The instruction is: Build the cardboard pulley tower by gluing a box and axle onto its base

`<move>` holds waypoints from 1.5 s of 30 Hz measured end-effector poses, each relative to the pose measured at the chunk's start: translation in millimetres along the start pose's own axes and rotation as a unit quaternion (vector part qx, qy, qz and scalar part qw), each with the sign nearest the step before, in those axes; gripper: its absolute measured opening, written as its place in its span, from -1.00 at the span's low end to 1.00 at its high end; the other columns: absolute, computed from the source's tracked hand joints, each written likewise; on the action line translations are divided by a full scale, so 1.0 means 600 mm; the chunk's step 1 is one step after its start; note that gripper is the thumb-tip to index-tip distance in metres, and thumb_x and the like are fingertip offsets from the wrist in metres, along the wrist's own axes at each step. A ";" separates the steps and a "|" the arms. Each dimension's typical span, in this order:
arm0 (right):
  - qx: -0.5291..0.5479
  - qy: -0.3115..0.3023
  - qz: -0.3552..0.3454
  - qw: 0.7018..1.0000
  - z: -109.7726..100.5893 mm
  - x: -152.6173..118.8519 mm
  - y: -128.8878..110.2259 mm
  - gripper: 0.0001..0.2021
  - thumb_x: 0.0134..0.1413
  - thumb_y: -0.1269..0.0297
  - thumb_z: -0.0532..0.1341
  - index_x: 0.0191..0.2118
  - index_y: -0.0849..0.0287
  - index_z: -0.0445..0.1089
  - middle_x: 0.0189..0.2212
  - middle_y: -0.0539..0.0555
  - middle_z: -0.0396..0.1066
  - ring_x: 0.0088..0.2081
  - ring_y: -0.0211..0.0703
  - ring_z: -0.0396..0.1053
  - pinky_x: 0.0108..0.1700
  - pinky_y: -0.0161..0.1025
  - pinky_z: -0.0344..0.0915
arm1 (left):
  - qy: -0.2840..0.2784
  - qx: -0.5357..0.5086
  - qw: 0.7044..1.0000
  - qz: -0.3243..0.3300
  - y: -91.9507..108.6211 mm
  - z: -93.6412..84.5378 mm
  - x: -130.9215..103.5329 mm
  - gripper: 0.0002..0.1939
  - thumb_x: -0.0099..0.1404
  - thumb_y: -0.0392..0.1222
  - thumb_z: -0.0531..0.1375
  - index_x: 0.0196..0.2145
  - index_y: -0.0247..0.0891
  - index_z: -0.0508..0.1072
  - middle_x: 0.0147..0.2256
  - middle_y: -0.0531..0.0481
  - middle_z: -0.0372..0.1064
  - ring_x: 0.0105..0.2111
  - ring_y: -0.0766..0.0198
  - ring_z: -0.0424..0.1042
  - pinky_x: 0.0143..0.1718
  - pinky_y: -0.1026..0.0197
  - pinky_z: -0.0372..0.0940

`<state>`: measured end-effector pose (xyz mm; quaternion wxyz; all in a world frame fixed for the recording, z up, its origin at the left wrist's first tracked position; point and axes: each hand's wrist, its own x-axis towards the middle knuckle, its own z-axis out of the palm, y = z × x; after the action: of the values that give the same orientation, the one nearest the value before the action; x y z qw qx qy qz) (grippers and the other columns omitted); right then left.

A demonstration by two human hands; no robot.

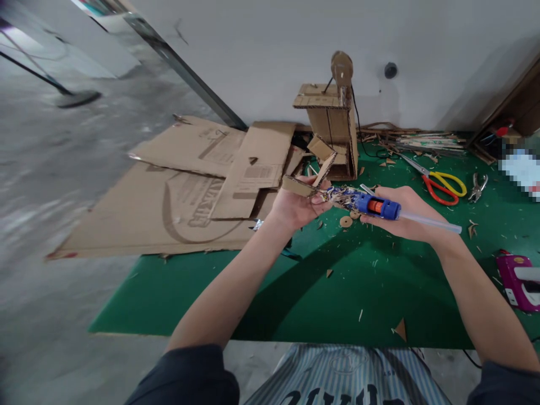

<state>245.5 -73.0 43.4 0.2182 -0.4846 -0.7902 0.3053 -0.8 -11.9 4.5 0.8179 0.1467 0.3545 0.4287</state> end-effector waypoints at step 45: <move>0.015 0.141 0.044 0.989 0.007 0.004 0.048 -0.64 0.18 -0.22 0.27 -0.28 -0.03 0.47 -0.38 0.11 0.51 -0.28 0.16 0.50 -0.23 0.10 0.47 | -0.168 0.067 0.984 0.009 -0.013 -0.021 0.008 -0.79 0.18 -0.24 0.20 -0.59 -0.29 0.39 -0.65 0.03 0.14 -0.64 0.36 0.17 -0.61 0.31 0.11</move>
<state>260.1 -62.2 20.4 0.3214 -0.5535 -0.7249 0.2548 -3.1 -13.1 -10.7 0.8503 0.2740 0.2387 0.3807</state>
